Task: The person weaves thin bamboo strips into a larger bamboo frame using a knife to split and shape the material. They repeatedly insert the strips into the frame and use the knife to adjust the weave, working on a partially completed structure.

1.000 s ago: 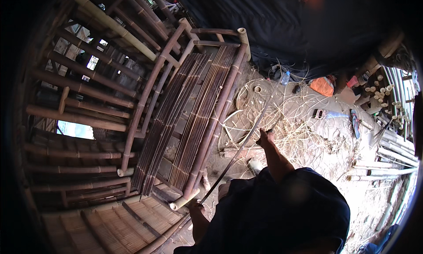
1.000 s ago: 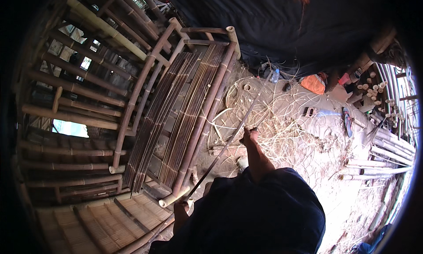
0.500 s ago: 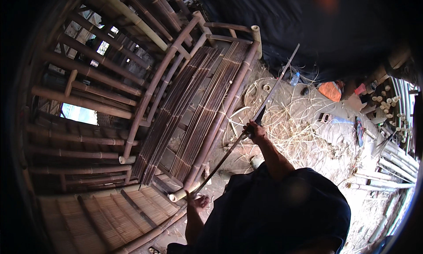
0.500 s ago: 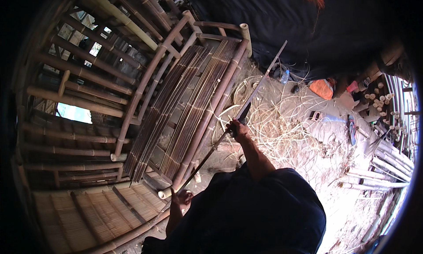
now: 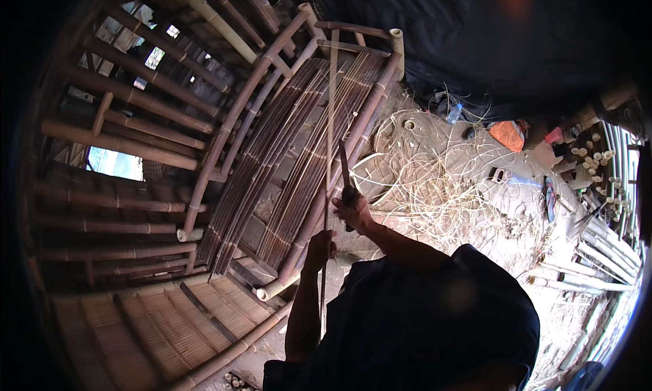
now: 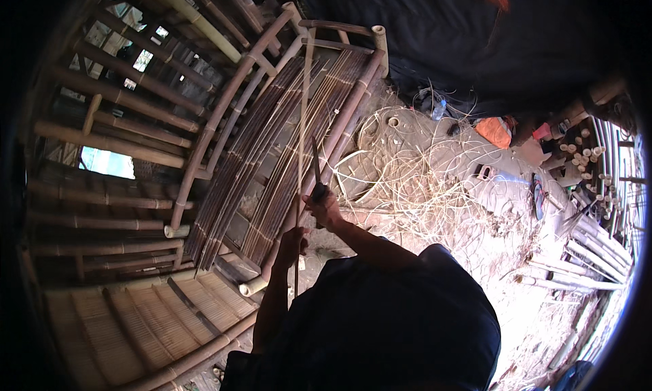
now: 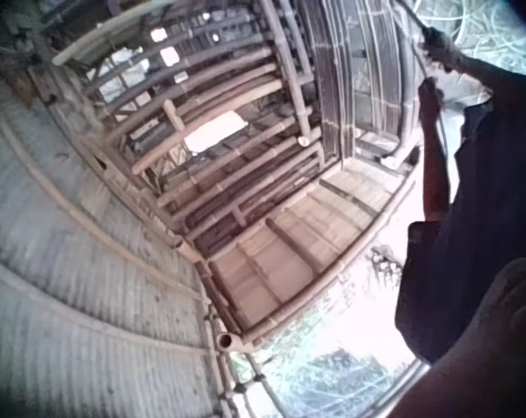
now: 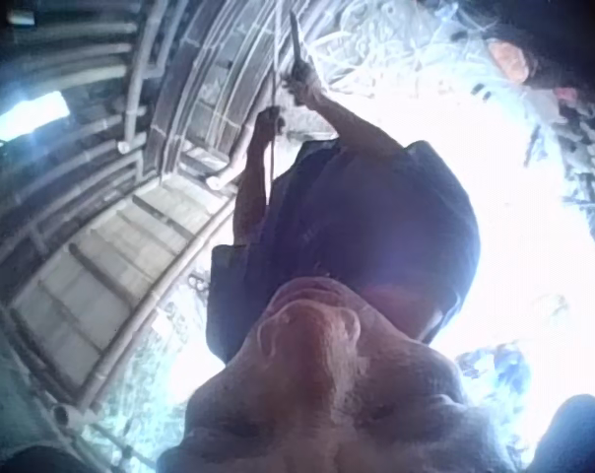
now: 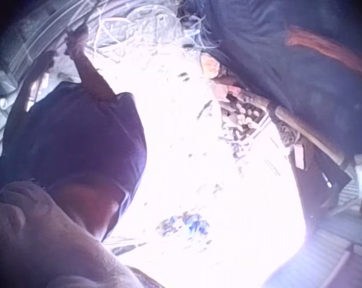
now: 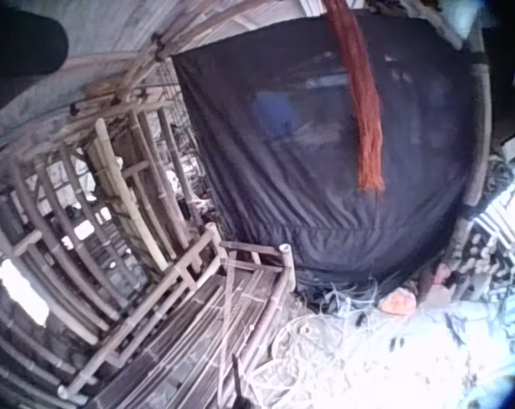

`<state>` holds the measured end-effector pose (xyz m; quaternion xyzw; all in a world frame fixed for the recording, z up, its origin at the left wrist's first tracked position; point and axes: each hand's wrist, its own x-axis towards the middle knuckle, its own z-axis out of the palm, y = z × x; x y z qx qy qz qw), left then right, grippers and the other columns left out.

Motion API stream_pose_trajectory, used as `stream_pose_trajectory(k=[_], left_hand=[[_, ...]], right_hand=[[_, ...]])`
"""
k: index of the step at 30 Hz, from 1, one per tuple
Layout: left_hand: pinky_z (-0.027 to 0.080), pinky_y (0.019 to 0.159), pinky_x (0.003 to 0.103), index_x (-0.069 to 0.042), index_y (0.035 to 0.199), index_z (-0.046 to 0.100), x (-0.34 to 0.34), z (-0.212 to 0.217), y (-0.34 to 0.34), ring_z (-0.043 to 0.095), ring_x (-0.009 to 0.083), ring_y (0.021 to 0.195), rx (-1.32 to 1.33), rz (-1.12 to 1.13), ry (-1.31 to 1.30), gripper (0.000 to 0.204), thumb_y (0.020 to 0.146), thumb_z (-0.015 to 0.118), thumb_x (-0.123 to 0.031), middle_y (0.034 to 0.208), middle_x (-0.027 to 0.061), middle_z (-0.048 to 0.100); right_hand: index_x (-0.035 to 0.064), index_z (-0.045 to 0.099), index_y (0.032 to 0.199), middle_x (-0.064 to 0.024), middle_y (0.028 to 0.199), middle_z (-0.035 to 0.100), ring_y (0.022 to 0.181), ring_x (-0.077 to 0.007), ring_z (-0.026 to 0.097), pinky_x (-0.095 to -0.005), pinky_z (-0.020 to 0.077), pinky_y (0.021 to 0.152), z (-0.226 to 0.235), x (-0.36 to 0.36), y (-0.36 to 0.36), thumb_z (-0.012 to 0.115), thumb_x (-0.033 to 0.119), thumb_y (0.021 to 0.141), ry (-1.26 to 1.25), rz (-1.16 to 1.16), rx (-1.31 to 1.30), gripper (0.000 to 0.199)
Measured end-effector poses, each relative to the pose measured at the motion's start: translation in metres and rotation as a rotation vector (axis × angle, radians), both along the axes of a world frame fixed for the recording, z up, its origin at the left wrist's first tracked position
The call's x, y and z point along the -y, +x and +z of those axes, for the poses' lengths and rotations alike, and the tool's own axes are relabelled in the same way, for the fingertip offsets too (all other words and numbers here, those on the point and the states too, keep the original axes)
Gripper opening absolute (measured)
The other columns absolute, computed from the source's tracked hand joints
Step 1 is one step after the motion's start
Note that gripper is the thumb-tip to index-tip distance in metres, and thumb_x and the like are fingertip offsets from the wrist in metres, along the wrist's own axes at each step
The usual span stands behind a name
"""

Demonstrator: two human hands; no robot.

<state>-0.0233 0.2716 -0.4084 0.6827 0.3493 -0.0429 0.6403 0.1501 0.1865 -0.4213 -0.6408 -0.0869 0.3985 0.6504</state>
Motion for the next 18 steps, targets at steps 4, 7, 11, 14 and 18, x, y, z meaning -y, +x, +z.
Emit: stream_pose_trajectory(k=[4,7,11,14,18], left_hand=[[0.040,0.038,0.026,-0.001,0.096,0.060,-0.004,0.034,-0.018,0.052,0.0104,0.043,-0.117,0.162,0.173,0.034,0.095,0.059,-0.036,0.052,0.0023,0.051],[0.042,0.038,0.026,-0.002,0.095,0.059,-0.004,0.074,-0.005,0.052,0.0102,0.042,-0.096,0.092,0.454,0.027,0.097,0.053,-0.028,0.055,0.0028,0.054],[0.041,0.038,0.024,-0.002,0.102,0.061,-0.018,0.074,-0.003,0.050,0.0075,0.042,0.106,0.170,0.311,0.025,0.097,0.052,-0.025,0.058,0.0020,0.056],[0.036,0.039,0.021,-0.003,0.110,0.062,-0.015,0.099,0.021,0.044,0.0028,0.042,0.088,0.228,0.151,0.028,0.096,0.055,-0.026,0.056,-0.0026,0.051],[0.029,0.039,0.020,-0.007,0.121,0.059,-0.012,0.117,0.046,0.037,0.0012,0.043,0.095,0.280,0.006,0.035,0.094,0.061,-0.029,0.057,-0.0074,0.045]], right_hand=[[0.0020,0.048,0.128,-0.0255,0.109,0.063,0.100,-0.0439,0.061,-0.0488,0.0498,0.081,0.031,0.045,0.038,0.057,0.049,0.090,-0.317,0.156,0.639,0.061],[0.0026,0.050,0.126,-0.0226,0.107,0.064,0.098,-0.0404,0.063,-0.0463,0.0506,0.083,0.040,0.063,0.056,0.057,0.045,0.092,-0.238,0.150,0.806,0.055],[0.0019,0.055,0.116,-0.0213,0.101,0.064,0.100,-0.0376,0.062,-0.0437,0.0492,0.082,0.048,0.056,0.071,0.058,0.038,0.091,0.059,0.265,0.602,0.044],[0.0024,0.058,0.112,-0.0221,0.099,0.065,0.095,-0.0391,0.064,-0.0452,0.0506,0.080,0.046,0.043,0.067,0.048,0.049,0.094,-0.072,0.368,0.725,0.051],[0.0064,0.062,0.106,-0.0183,0.090,0.065,0.085,-0.0386,0.065,-0.0474,0.0519,0.072,0.110,0.044,0.048,0.044,0.058,0.094,-0.323,0.521,0.983,0.057]])
